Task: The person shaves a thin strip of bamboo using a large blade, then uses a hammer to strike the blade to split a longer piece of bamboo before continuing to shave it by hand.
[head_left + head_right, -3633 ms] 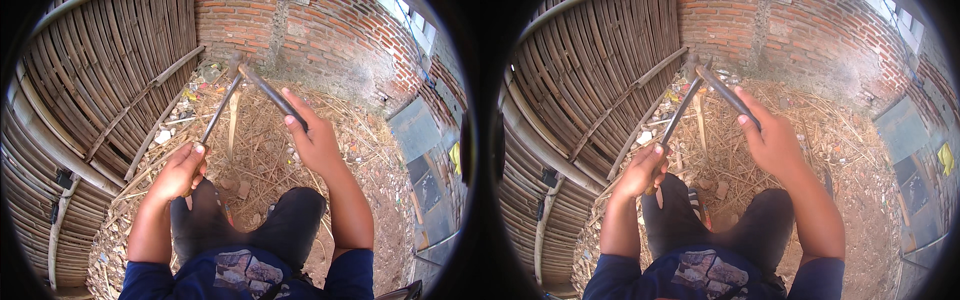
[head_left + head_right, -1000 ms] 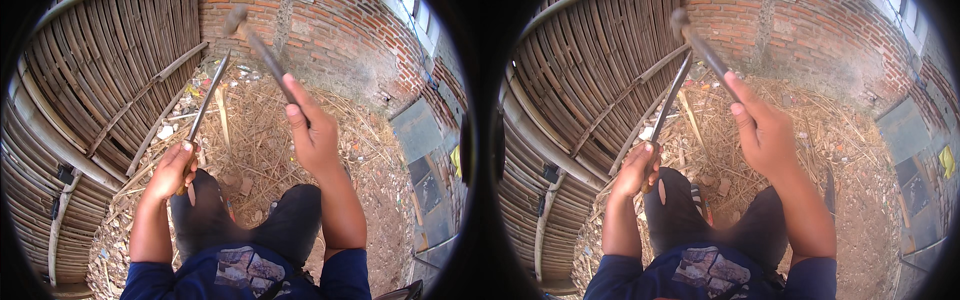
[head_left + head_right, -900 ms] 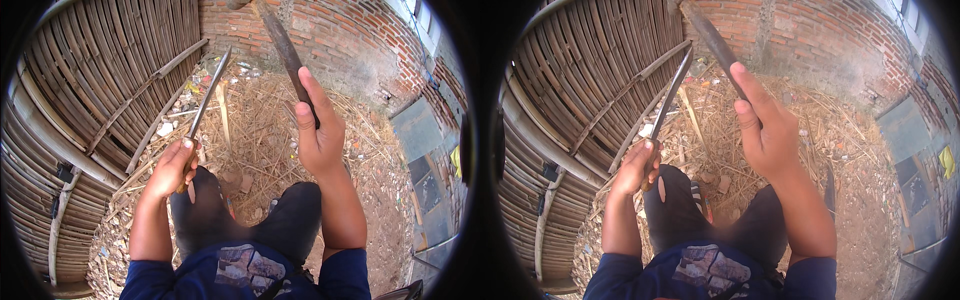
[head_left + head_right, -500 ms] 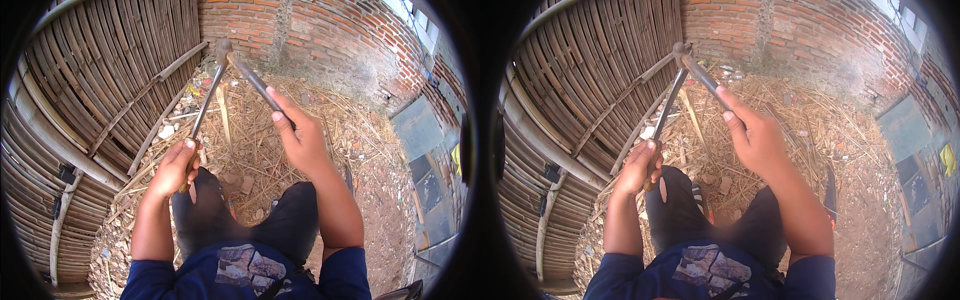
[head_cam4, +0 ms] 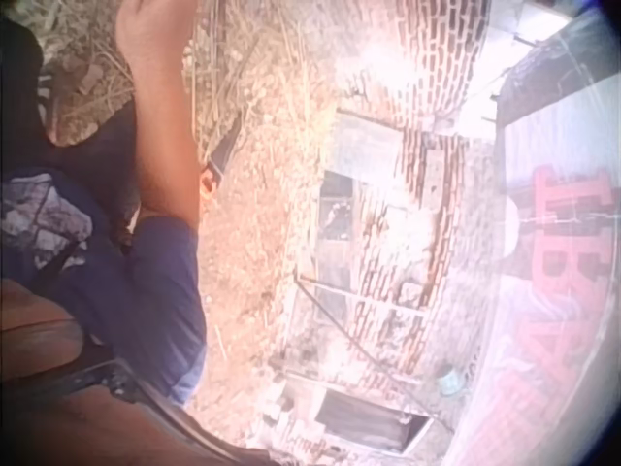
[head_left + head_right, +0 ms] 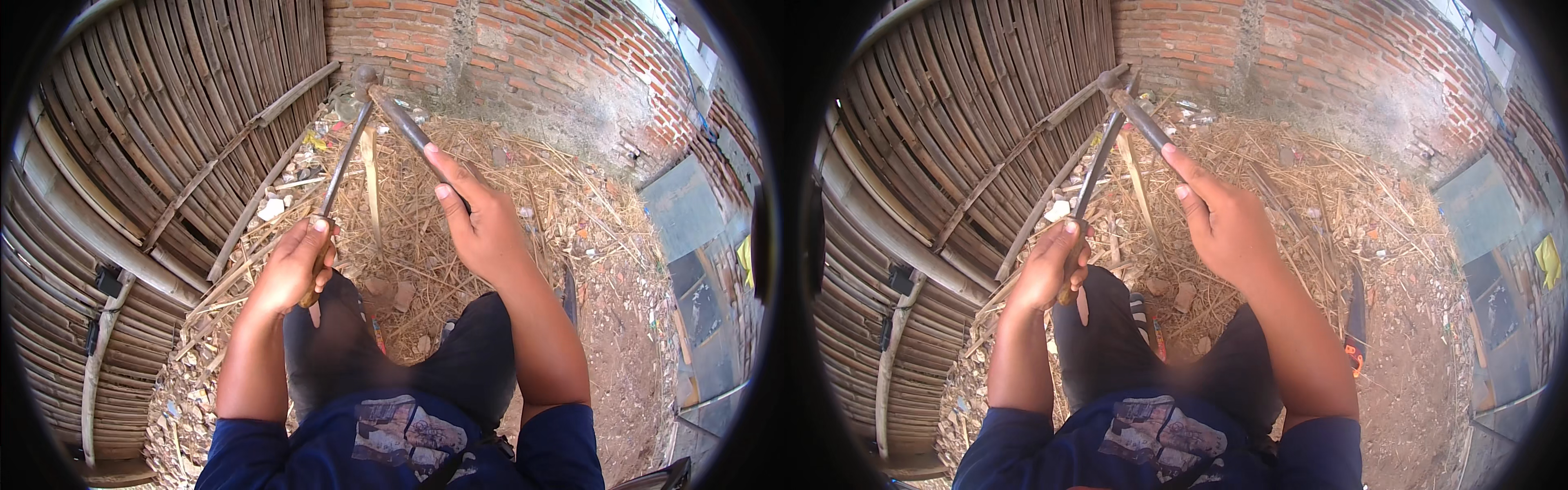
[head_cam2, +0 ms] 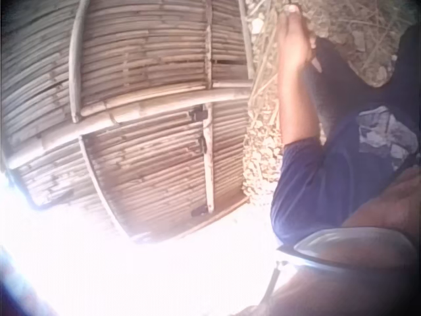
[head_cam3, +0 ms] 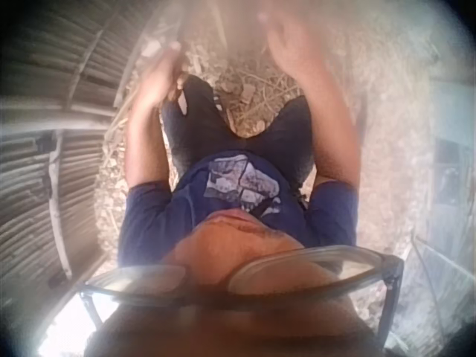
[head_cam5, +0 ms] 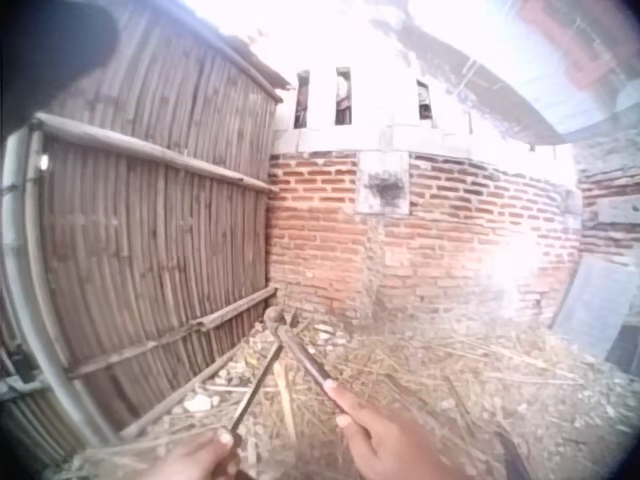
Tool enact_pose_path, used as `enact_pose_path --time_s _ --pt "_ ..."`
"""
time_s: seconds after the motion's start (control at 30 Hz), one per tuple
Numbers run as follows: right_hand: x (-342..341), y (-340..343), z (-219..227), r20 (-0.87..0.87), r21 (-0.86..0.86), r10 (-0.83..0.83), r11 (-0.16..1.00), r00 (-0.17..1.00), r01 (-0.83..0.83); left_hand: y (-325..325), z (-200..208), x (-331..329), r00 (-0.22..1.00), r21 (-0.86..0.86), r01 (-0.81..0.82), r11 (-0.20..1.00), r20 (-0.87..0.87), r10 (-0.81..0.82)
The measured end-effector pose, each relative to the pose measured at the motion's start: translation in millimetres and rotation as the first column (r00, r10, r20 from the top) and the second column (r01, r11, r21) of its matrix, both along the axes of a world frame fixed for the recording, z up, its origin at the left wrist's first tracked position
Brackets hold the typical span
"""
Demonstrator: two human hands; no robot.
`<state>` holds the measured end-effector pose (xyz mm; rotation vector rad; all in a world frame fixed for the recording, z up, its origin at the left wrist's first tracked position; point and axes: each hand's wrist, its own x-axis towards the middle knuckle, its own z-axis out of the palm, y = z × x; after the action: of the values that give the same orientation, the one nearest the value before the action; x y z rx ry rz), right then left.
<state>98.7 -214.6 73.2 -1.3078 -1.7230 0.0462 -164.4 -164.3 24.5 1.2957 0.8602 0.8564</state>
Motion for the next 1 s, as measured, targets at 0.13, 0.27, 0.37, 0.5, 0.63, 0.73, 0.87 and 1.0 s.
enact_pose_path --time_s 0.13,0.27,0.37,0.5,0.63,0.73,0.87,1.0 --pt "0 -7 15 -0.044 -0.042 0.009 0.999 0.999 -0.011 -1 -3 -2 1.000 0.005 0.004 1.000 -0.002 -0.004" --pt "2 -14 28 0.046 0.355 0.041 0.933 0.998 -0.054 -6 -3 -3 1.000 0.007 0.020 1.000 -0.016 -0.020" --pt "-3 -14 27 0.047 0.511 0.070 0.855 0.996 -0.084 -9 -1 0 0.999 0.043 0.013 0.999 -0.035 -0.011" --pt "1 -5 -5 -0.002 0.188 0.054 0.981 0.999 -0.052 -6 -2 1 1.000 0.019 -0.004 1.000 -0.007 0.004" --pt "4 -2 -9 -0.008 -0.134 -0.060 0.989 0.998 0.058 4 -3 -1 0.999 0.017 -0.039 0.999 0.006 0.039" --pt "6 -3 -10 0.049 -0.215 -0.079 0.973 0.996 0.087 4 -6 -9 0.999 0.016 -0.031 0.999 0.013 0.031" --pt "9 -9 -12 -0.062 0.066 0.005 0.998 0.998 -0.001 -1 -9 -6 0.999 0.015 -0.020 1.000 0.026 0.019" --pt "0 -10 14 -0.042 0.390 0.066 0.920 0.997 -0.044 -1 -9 -7 0.999 -0.017 -0.036 0.999 0.028 0.036"
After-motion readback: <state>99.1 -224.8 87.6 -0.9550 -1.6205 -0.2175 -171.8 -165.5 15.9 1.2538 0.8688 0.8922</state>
